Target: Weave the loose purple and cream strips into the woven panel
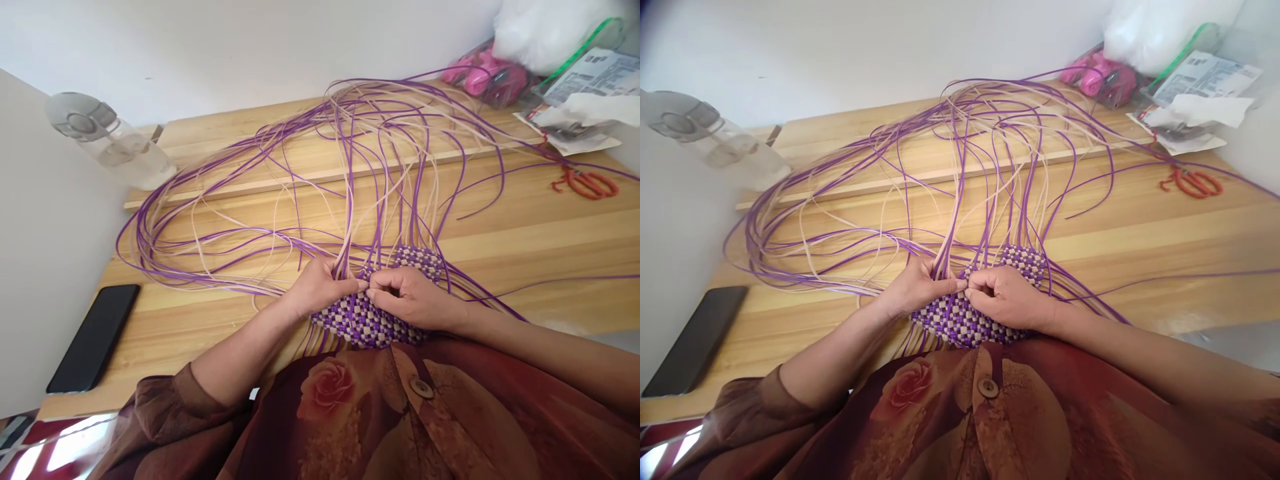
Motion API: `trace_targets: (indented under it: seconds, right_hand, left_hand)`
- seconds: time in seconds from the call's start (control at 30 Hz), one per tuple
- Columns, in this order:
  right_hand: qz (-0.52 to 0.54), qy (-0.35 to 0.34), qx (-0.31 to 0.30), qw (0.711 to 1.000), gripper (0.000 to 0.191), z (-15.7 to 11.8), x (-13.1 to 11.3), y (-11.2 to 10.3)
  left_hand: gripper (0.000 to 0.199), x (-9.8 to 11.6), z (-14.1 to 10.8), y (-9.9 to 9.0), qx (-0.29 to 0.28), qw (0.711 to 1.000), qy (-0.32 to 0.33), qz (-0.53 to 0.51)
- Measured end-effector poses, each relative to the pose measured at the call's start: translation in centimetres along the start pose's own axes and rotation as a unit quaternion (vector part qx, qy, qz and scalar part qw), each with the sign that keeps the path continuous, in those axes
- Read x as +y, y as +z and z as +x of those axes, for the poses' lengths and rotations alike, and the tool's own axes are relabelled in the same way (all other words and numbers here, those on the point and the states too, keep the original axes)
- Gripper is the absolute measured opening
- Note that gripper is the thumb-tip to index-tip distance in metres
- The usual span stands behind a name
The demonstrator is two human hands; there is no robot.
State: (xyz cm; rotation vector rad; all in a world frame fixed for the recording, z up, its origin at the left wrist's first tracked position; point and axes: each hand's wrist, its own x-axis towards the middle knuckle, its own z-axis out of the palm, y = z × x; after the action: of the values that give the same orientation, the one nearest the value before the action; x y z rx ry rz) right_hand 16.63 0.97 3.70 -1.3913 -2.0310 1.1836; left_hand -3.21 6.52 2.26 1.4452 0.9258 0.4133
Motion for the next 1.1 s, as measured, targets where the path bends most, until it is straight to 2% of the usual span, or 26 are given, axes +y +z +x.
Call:
trace_targets:
  seconds: [0.1, 0.17, 0.23, 0.3, 0.37, 0.47, 0.57, 0.63, 0.7, 0.77, 0.8, 0.87, 1.0, 1.1]
  right_hand:
    - [-0.062, -0.026, -0.018, 0.998, 0.031, -0.5, -0.4, -0.5]
    - [-0.155, -0.060, 0.009, 0.986, 0.028, -0.9, -1.0, -1.0]
    - [-0.247, -0.119, 0.065, 0.959, 0.017, -1.2, -1.8, -1.4]
    - [-0.302, -0.191, 0.079, 0.931, 0.022, -1.2, -2.7, -1.3]
    - [-0.322, -0.243, 0.033, 0.914, 0.024, -0.9, -3.6, -0.9]
    - [-0.332, -0.270, -0.038, 0.903, 0.013, -0.5, -4.6, -0.1]
    - [-0.282, -0.290, -0.041, 0.914, 0.016, -0.5, -4.7, -0.1]
    - [-0.199, -0.242, 0.031, 0.949, 0.016, -0.6, -4.4, -0.6]
    - [-0.122, -0.127, 0.106, 0.979, 0.012, -0.3, -3.6, -1.3]
    - [-0.081, -0.024, 0.124, 0.989, 0.012, 0.3, -2.6, -1.7]
    - [-0.073, 0.007, 0.119, 0.990, 0.012, 0.6, -2.0, -1.8]
    - [-0.070, 0.032, 0.106, 0.991, 0.013, 1.3, -1.2, -1.5]
    - [-0.066, 0.035, 0.104, 0.992, 0.014, 2.1, -0.8, -0.5]
    - [-0.025, 0.035, 0.080, 0.996, 0.013, 2.4, -1.0, -1.1]
  left_hand:
    - [0.027, -0.1, 0.1, 0.0, -0.011, 0.999, -0.011, -0.045]
    - [0.024, 0.0, 0.1, -0.1, -0.013, 0.996, -0.033, -0.079]
    - [0.021, 0.1, 0.0, -0.1, -0.008, 0.994, -0.049, -0.098]
    - [0.017, 0.2, 0.0, -0.1, -0.001, 0.993, -0.050, -0.104]
    - [0.016, 0.3, -0.1, -0.1, -0.004, 0.993, -0.037, -0.113]
    - [0.017, 0.2, 0.0, -0.1, -0.019, 0.991, -0.013, -0.131]
    - [0.018, 0.0, 0.0, -0.2, -0.011, 0.994, -0.012, -0.111]
    - [0.020, 0.0, 0.1, -0.2, -0.005, 0.995, -0.026, -0.095]
    - [0.023, 0.0, 0.0, -0.2, -0.001, 0.995, -0.041, -0.095]
    - [0.025, 0.1, -0.1, -0.2, -0.002, 0.992, -0.051, -0.114]
    - [0.026, 0.2, -0.2, -0.2, -0.005, 0.991, -0.056, -0.125]
    - [0.029, 0.2, -0.3, -0.2, -0.016, 0.988, -0.065, -0.142]
    - [0.035, 0.2, -0.4, -0.3, -0.034, 0.991, -0.055, -0.120]
    - [0.033, 0.2, -0.4, -0.3, -0.035, 0.994, -0.037, -0.101]
